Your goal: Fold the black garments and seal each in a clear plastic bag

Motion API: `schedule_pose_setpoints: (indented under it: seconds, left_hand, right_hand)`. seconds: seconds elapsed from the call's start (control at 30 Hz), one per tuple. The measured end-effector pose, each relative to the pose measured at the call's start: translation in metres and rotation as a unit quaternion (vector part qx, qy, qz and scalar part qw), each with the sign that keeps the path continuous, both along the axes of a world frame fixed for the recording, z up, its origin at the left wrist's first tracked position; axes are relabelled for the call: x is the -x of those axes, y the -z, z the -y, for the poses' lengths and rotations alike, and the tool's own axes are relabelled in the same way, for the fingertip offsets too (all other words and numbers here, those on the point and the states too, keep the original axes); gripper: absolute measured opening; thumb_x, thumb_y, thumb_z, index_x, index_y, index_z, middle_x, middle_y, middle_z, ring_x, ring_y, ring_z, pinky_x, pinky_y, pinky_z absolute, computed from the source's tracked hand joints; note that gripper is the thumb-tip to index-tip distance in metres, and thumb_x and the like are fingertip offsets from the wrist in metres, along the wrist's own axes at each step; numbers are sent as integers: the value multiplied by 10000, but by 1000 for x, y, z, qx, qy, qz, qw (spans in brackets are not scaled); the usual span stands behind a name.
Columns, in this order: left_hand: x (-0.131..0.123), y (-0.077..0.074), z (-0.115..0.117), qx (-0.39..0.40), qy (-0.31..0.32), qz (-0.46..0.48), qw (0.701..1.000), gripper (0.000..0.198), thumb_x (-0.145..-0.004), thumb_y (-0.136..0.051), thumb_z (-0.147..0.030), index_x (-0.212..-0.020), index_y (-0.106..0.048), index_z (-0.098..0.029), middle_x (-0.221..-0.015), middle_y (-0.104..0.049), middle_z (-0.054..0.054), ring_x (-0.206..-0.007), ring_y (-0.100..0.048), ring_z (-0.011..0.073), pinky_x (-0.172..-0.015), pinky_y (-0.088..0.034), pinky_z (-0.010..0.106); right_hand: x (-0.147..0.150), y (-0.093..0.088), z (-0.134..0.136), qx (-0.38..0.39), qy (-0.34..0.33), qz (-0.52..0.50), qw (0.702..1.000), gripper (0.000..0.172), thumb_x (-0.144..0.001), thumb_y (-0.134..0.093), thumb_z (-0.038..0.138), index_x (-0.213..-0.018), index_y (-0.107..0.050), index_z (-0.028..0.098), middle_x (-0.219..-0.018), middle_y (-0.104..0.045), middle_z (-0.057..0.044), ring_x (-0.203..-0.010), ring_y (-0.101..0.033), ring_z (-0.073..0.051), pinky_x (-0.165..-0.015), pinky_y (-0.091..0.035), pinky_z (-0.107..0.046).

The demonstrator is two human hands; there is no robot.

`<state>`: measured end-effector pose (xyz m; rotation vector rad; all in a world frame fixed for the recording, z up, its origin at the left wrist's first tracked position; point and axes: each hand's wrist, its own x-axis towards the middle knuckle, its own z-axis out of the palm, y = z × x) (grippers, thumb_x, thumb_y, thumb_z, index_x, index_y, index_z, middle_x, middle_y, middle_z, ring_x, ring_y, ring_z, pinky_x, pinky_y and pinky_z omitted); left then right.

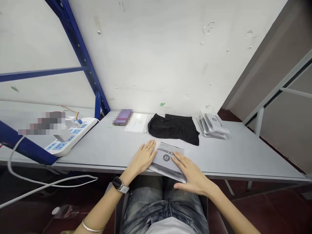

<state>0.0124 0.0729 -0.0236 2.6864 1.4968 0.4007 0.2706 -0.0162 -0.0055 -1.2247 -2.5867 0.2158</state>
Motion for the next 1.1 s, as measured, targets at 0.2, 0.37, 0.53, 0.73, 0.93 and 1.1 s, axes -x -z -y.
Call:
schedule_pose_setpoints:
  seconds: [0.2,0.37,0.53,0.73,0.93,1.1]
  left_hand:
    - [13,-3,-7,4,35,64,997,483,-1002,-203,-332,-1414,-377,-149,-1435,-422,102,-1334,-394,202,-1065,-367,404]
    - [17,-2,-8,-14,33,103,994,485,-1001,-220,-341,-1419,-367,-143,-1405,-461,96,-1313,-424,209,-1038,-405,388]
    - [16,0,-9,-16,38,79,996,466,-997,-252,-337,-1409,-389,-166,-1417,-451,100,-1328,-403,214,-1051,-383,409]
    - [15,0,-8,17,29,62,998,471,-995,-245,-358,-1422,-365,-198,-1464,-386,85,-1372,-325,197,-1100,-307,417]
    - [17,7,-10,-50,30,78,995,431,-949,-390,-312,-1354,-462,-183,-1405,-478,107,-1307,-432,221,-1053,-393,410]
    - [9,-7,-35,-125,57,96,986,455,-841,-401,-69,-1266,-534,-162,-1366,-516,112,-1242,-501,226,-1001,-463,418]
  right_hand:
    - [-13,17,16,-122,6,9,992,703,-841,-458,23,-1460,-280,304,-1506,-312,-77,-1376,-306,-262,-1034,-428,-453]
    - [-49,-6,22,-97,80,-164,978,494,-908,-372,117,-1376,-432,263,-1327,-556,-75,-1219,-528,-228,-968,-491,-408]
    - [-105,-53,-5,-217,336,-249,882,373,-929,-397,251,-1280,-524,252,-1209,-632,-61,-1084,-607,-253,-863,-517,-388]
    - [-169,-60,-106,-306,429,-123,841,509,-839,-351,99,-1326,-481,170,-1297,-542,-184,-1106,-552,-324,-872,-402,-483]
    - [-191,-34,-159,-245,387,-77,886,335,-834,-446,217,-1096,-609,87,-1016,-647,-241,-966,-626,-318,-797,-442,-455]
    - [-161,-23,-140,-234,318,-51,918,511,-823,-481,237,-1316,-470,104,-1377,-439,-257,-1299,-382,-391,-971,-361,-548]
